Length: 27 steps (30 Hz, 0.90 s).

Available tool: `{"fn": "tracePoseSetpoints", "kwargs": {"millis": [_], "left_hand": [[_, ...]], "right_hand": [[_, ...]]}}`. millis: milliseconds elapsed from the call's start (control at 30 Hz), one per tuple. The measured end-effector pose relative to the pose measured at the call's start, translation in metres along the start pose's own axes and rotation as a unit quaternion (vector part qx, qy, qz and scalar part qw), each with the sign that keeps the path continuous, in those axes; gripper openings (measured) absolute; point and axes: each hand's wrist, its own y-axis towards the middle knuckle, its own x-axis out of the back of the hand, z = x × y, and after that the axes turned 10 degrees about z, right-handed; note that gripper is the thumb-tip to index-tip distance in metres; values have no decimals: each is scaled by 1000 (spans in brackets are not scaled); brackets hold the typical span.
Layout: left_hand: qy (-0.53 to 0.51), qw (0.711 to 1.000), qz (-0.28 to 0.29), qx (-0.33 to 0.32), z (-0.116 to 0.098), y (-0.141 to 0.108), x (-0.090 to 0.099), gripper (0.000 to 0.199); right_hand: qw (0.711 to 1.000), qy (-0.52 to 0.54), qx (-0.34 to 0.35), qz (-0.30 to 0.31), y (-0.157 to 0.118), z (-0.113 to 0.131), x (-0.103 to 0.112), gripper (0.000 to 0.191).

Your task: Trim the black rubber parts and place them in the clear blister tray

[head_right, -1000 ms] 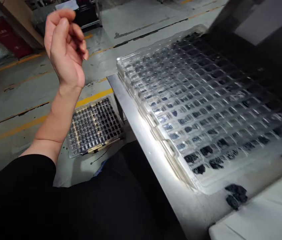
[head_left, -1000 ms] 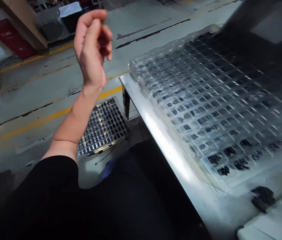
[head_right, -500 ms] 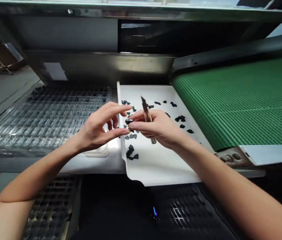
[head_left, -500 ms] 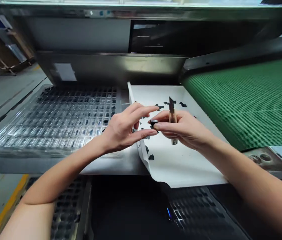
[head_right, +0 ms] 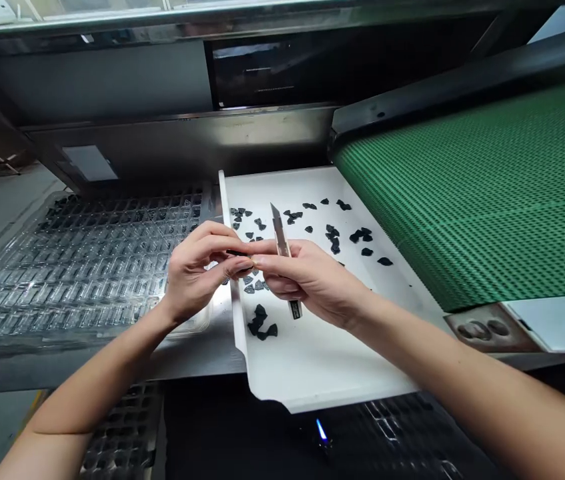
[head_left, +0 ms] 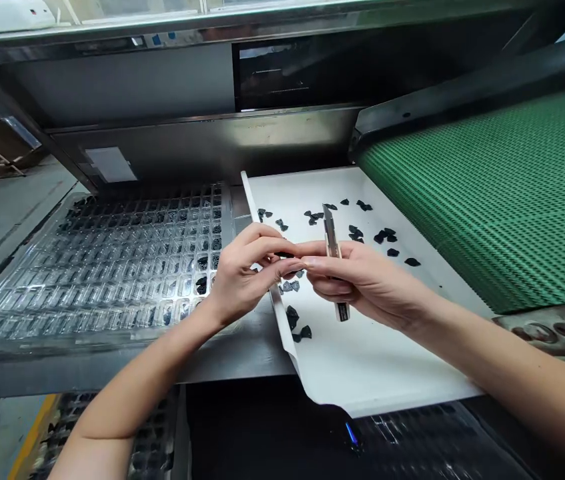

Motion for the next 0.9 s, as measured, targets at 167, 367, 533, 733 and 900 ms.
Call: {"fn": "tracePoseSetpoints", "kwargs": {"millis": [167,367,533,733,900], "left_hand": [[-43,993,-77,84,1,-9,-15,8],[-15,993,-85,76,-3,-12,-21,14],[-81,985,-83,130,-5,-21,-17,13],[-401,845,-120,334,-1,-19,0,8],[-500,745,-109,428,-14,-12,6,16]], "right_hand": [[999,22,-17,-25,2,-3,0,51],[998,22,-4,-54,7,-5,-1,41],[997,17,-11,-70,10,-7,1,32],[988,-65,23,-141,11,-10,8,39],[969,-172,68,-167,10,-9,9,34]]}}
